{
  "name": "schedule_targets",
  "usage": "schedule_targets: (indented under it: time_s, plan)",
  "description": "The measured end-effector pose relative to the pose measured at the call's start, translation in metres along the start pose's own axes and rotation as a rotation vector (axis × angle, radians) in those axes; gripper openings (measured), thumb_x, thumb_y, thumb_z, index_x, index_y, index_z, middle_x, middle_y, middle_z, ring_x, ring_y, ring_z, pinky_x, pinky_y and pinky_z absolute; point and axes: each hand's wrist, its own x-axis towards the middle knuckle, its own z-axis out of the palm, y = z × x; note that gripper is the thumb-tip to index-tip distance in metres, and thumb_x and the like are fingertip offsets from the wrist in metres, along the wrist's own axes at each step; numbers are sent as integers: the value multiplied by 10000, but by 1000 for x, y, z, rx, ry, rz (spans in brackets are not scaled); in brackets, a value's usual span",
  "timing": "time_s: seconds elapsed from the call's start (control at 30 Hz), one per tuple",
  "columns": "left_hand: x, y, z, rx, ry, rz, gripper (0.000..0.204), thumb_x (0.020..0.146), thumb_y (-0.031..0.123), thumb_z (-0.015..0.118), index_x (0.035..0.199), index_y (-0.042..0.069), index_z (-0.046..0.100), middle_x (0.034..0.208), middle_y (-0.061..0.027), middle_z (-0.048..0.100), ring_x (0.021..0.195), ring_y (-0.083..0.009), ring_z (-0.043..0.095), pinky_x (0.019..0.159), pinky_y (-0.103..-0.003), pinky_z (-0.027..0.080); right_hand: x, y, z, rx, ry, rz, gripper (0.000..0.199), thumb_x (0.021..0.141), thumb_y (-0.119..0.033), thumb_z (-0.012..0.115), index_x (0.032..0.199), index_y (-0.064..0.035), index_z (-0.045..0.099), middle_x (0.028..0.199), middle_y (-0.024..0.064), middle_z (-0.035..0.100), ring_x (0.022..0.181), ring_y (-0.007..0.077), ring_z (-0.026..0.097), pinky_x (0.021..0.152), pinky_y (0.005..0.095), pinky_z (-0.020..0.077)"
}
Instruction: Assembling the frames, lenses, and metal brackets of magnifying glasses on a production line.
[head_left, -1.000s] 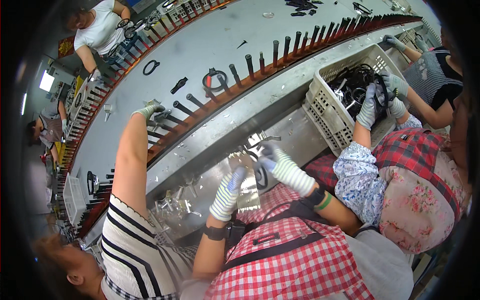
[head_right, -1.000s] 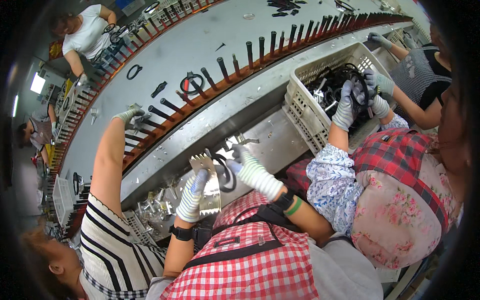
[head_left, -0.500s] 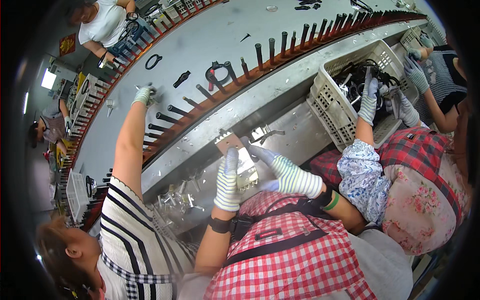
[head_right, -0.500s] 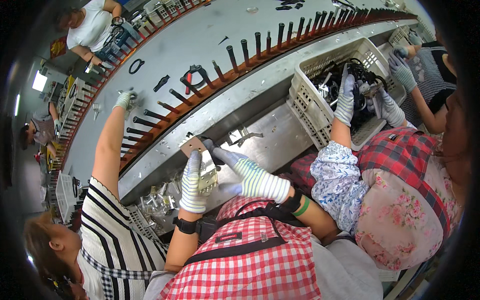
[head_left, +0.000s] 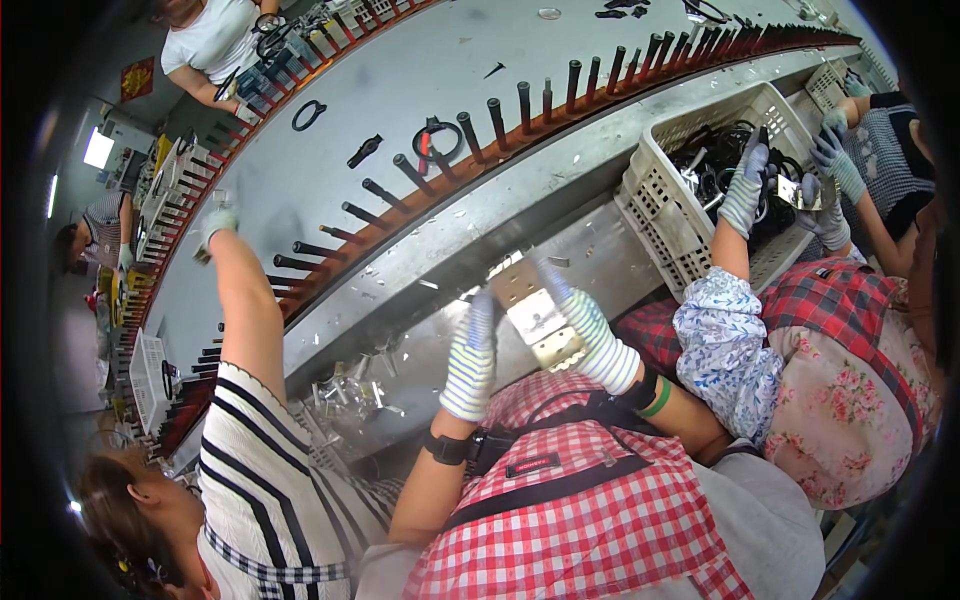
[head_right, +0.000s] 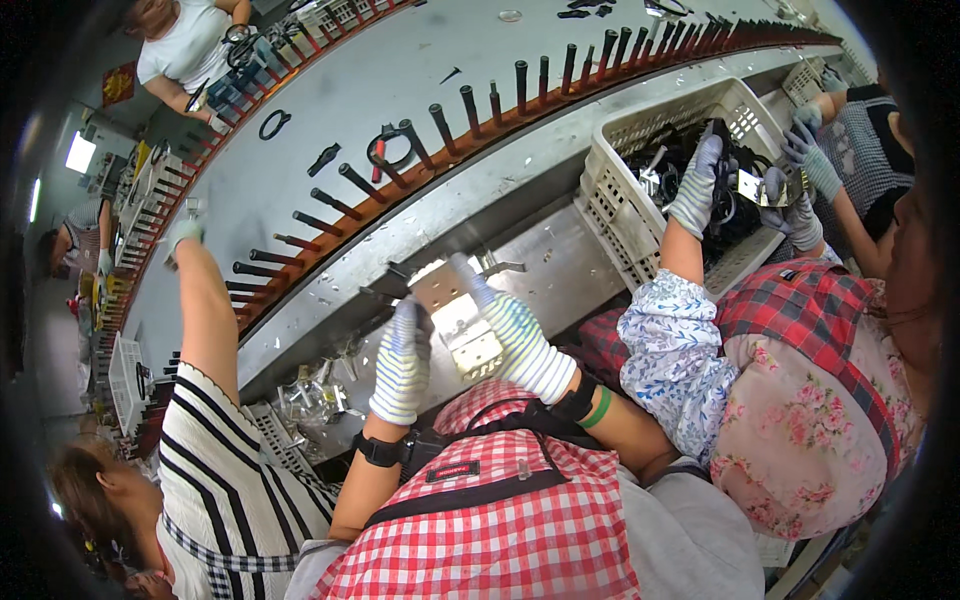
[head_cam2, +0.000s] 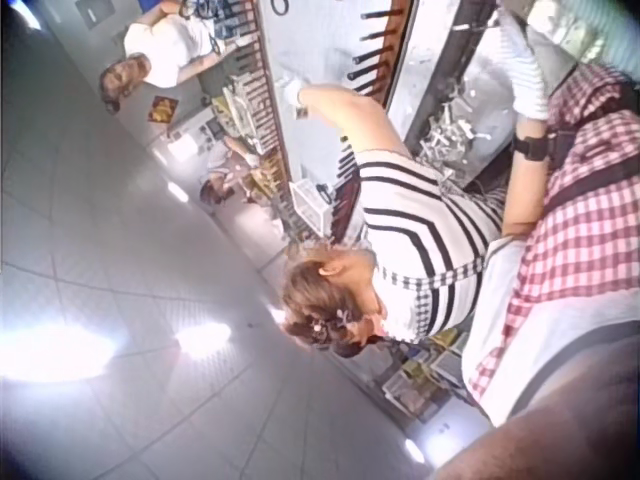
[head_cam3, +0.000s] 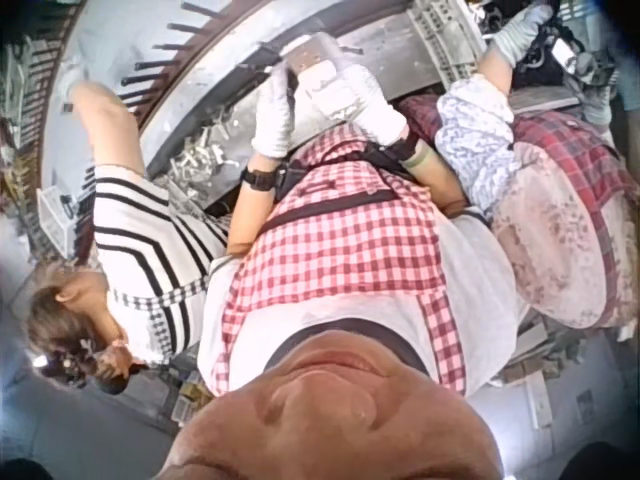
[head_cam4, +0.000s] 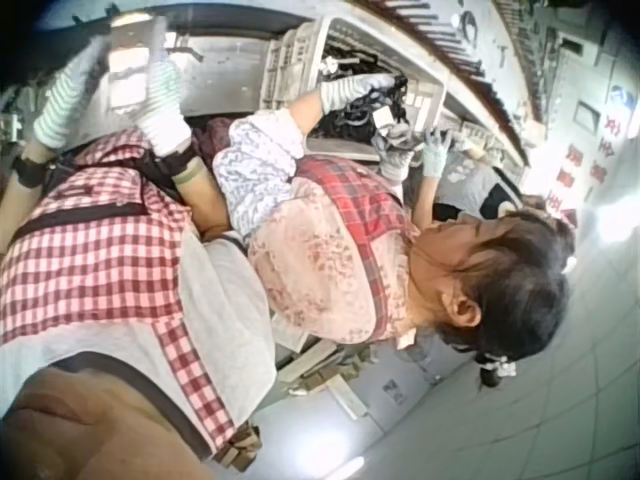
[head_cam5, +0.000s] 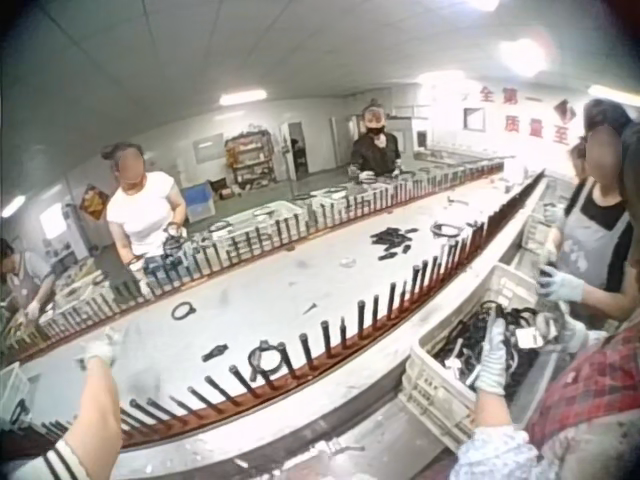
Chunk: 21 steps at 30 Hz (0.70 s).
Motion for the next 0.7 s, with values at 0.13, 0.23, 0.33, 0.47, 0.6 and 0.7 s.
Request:
schedule_targets:
  time_s: [0.13,0.23,0.33,0.47,0.6,0.7]
  plan:
    - [-3,14,-13,180,60,201,293,945,160,530,1159,-18,622,1114,-80,639,937,-139,578,848,-277,450,-4,-12,-8,751,318,80,697,894,-54,586,1492,-174,249,958,56,669,773,153,651,666,256,525]
    - [-14,12,-22,410,-134,341,278,888,19,545,1138,51,663,1128,-87,645,996,-166,612,865,-273,469,-4,-14,-25,790,220,167,731,870,-28,610,1492,-184,259,989,62,636,786,125,613,659,232,521]
    - [-16,8,-17,699,-196,447,286,851,20,579,1106,89,688,1101,-125,650,975,-215,623,849,-300,473,-1,-17,-18,812,174,362,724,822,-92,708,1442,-126,336,1048,63,603,915,133,589,754,247,511]
    - [-7,3,-4,1094,-253,581,346,791,44,616,1098,183,696,864,-135,633,748,-311,626,660,-386,498,4,-14,1,909,310,323,584,699,-108,825,1186,-24,514,1091,89,576,1007,170,541,892,298,460]
    - [-8,1,-4,1140,-374,583,382,792,52,616,1138,199,680,921,-134,644,760,-315,638,668,-388,512,2,-11,-6,841,241,474,530,726,-72,786,1185,-28,524,1028,76,596,933,150,574,796,274,498]
    - [-6,-6,-7,1180,-326,526,403,799,74,610,1172,216,664,1036,-160,637,851,-316,657,730,-384,533,4,-8,2,800,220,380,478,747,-89,777,1160,-26,546,910,57,631,811,120,595,744,262,505]
